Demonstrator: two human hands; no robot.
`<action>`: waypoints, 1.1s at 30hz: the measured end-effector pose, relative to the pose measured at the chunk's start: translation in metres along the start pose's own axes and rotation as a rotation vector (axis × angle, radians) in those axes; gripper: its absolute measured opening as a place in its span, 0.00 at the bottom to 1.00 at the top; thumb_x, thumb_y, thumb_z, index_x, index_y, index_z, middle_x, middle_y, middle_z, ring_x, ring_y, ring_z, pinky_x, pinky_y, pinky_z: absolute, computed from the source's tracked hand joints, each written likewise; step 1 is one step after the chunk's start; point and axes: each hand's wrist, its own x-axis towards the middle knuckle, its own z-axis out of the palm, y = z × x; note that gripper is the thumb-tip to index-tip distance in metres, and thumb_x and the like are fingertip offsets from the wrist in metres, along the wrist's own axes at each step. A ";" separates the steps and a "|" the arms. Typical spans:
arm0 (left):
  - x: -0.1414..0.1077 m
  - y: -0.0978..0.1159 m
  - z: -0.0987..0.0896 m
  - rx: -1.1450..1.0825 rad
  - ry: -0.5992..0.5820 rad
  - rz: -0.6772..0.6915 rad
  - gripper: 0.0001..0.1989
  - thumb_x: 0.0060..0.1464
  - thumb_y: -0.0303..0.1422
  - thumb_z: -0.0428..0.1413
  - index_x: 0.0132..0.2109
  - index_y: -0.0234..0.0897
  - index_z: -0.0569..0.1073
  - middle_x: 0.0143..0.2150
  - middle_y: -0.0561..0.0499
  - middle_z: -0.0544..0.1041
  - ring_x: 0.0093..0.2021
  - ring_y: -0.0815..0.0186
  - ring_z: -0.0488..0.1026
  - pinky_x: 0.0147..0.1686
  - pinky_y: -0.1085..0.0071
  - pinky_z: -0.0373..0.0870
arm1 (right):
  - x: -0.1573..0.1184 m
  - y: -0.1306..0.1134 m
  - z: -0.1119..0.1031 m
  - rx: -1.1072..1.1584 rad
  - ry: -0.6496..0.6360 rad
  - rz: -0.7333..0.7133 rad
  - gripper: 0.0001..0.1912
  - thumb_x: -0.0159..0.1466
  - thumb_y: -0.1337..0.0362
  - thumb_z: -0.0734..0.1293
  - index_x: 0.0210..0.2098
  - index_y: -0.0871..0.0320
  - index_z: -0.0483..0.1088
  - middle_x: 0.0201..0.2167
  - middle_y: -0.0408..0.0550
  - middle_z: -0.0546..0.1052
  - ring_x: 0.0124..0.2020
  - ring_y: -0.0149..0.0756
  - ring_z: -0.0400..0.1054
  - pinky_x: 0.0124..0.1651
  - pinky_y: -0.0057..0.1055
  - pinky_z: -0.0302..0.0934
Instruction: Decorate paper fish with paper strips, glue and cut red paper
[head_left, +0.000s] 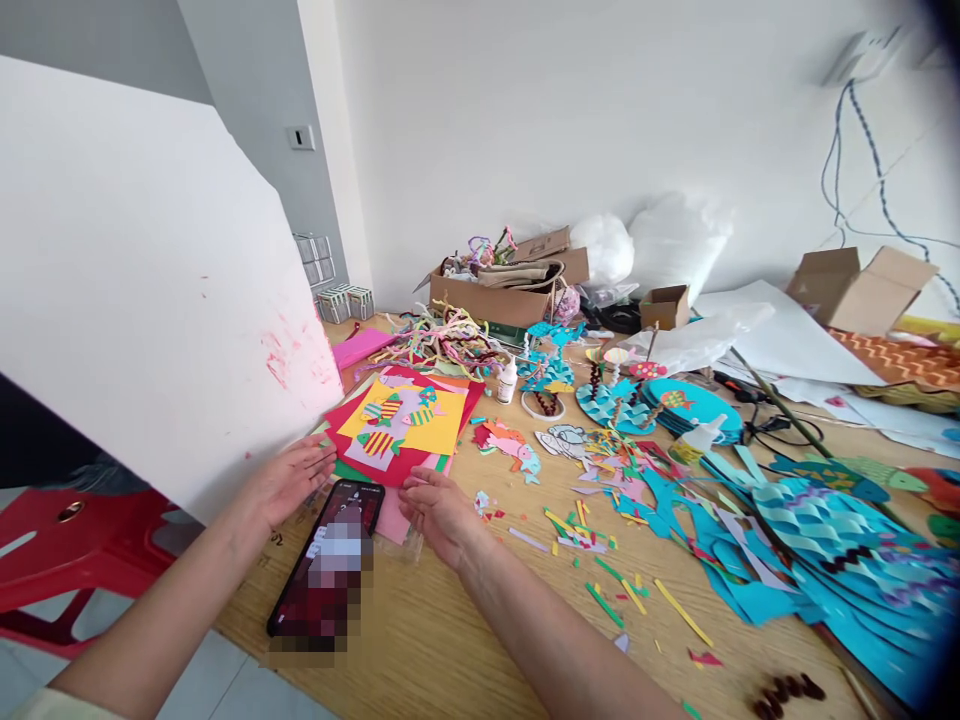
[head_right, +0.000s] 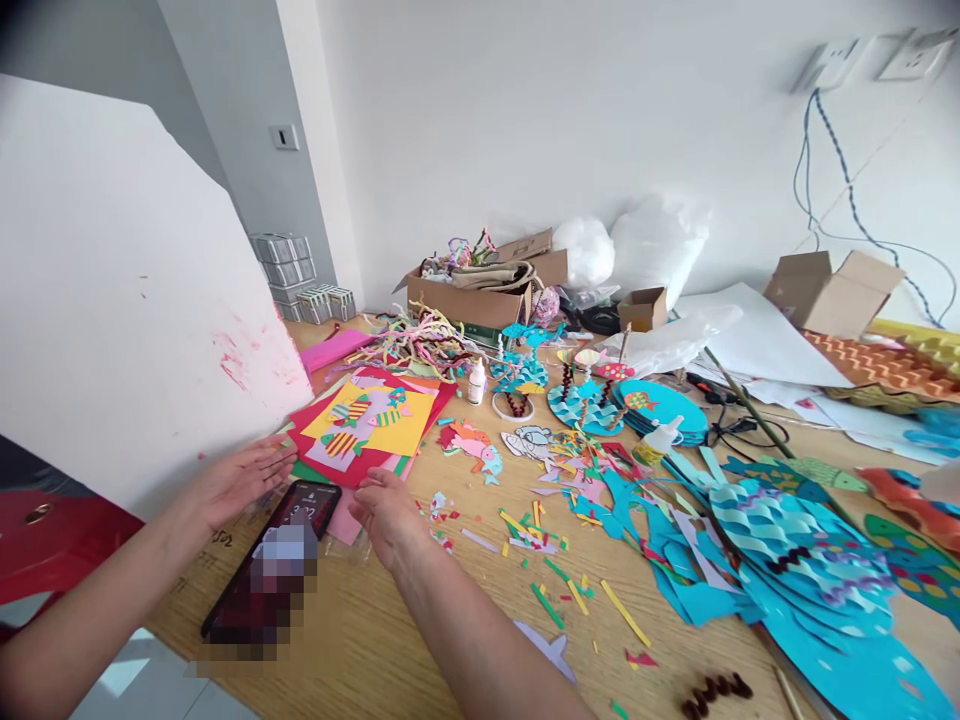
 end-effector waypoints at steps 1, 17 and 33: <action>0.000 0.000 0.000 0.001 -0.003 0.000 0.12 0.50 0.15 0.49 0.38 0.31 0.72 0.32 0.44 0.77 0.31 0.66 0.76 0.30 0.74 0.74 | 0.001 0.000 -0.001 -0.003 -0.006 -0.001 0.20 0.43 0.79 0.66 0.34 0.59 0.62 0.23 0.38 0.68 0.26 0.26 0.67 0.32 0.23 0.60; -0.004 -0.004 -0.002 0.032 -0.029 0.069 0.13 0.51 0.13 0.50 0.36 0.31 0.74 0.33 0.47 0.77 0.26 0.69 0.75 0.21 0.77 0.72 | 0.019 -0.008 -0.003 -0.154 -0.100 0.057 0.18 0.41 0.77 0.66 0.33 0.62 0.68 0.19 0.42 0.73 0.24 0.30 0.68 0.25 0.25 0.57; -0.010 -0.007 0.006 -0.004 -0.022 0.196 0.10 0.52 0.18 0.51 0.38 0.35 0.73 0.31 0.50 0.77 0.27 0.70 0.75 0.24 0.79 0.72 | 0.010 -0.022 0.009 0.107 -0.195 -0.033 0.19 0.44 0.74 0.70 0.37 0.61 0.71 0.22 0.40 0.75 0.26 0.26 0.68 0.26 0.22 0.55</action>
